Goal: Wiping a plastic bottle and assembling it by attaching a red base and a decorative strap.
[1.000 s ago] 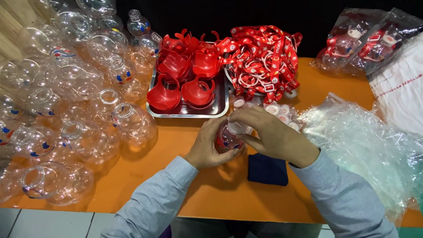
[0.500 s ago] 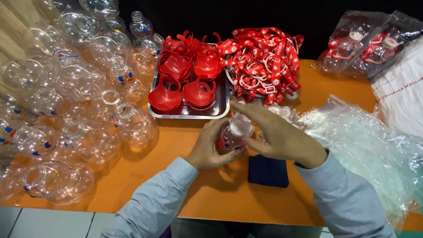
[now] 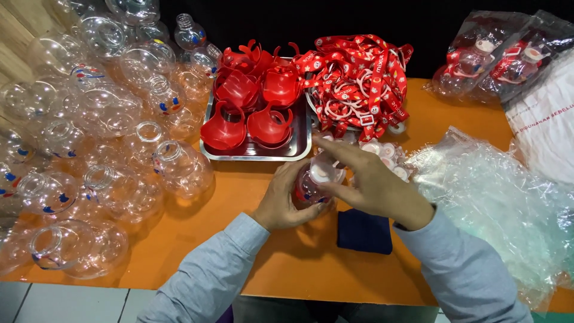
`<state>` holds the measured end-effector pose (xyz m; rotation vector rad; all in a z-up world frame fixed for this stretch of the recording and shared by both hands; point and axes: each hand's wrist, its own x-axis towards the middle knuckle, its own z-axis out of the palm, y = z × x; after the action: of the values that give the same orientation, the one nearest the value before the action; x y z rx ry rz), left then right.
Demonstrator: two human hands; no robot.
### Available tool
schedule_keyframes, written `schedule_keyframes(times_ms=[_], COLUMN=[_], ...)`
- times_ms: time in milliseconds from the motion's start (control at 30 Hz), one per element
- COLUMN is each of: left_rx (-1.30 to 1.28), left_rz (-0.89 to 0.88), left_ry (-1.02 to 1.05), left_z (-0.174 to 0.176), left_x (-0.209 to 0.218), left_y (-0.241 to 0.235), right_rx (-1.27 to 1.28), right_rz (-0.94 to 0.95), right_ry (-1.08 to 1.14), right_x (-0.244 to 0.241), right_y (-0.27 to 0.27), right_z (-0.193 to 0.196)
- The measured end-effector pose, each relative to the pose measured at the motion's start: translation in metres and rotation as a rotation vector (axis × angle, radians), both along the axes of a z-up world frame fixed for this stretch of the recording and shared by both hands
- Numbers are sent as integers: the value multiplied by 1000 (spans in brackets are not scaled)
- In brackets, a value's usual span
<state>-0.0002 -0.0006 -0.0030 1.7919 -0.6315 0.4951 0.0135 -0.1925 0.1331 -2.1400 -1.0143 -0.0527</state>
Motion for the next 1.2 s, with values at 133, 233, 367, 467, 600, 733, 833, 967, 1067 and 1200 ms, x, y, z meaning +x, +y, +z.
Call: schedule_keyframes(times_ms=[133,233,367,467,600,733,833,967,1067,1200], left_rx=[16,19,-3,23,8,3,14,17,36,42], left_rz=[6,9,2,7,15,5,-1,0,-17,-20], left_ry=[4,-7,-7,-21,-21,-5,-8,6,16,23], left_z=[-2,-4,-5,2,-12,-9,-6,-7,-5,-6], left_x=[-1,2,1,-1,4,0,2,2,-1,1], left_y=[0,1,0,-3,1,-1,-1,0,0,0], right_rx=[-8,-7,21,-4,-3,52,62,52,123,181], right_rz=[-147,-152,-16,-113,-206,-31,-56,-49,-29,-71], right_ry=[-186,-179,31,-83,-204,-49,-98,-113,-49,-48], right_x=[2,4,-5,4,1,-1,1,1,-1,-5], right_y=[2,-1,0,-1,3,3,3,3,4,4], right_z=[-21,-16,3,-22,-21,-13,-21,-26,-20,-23])
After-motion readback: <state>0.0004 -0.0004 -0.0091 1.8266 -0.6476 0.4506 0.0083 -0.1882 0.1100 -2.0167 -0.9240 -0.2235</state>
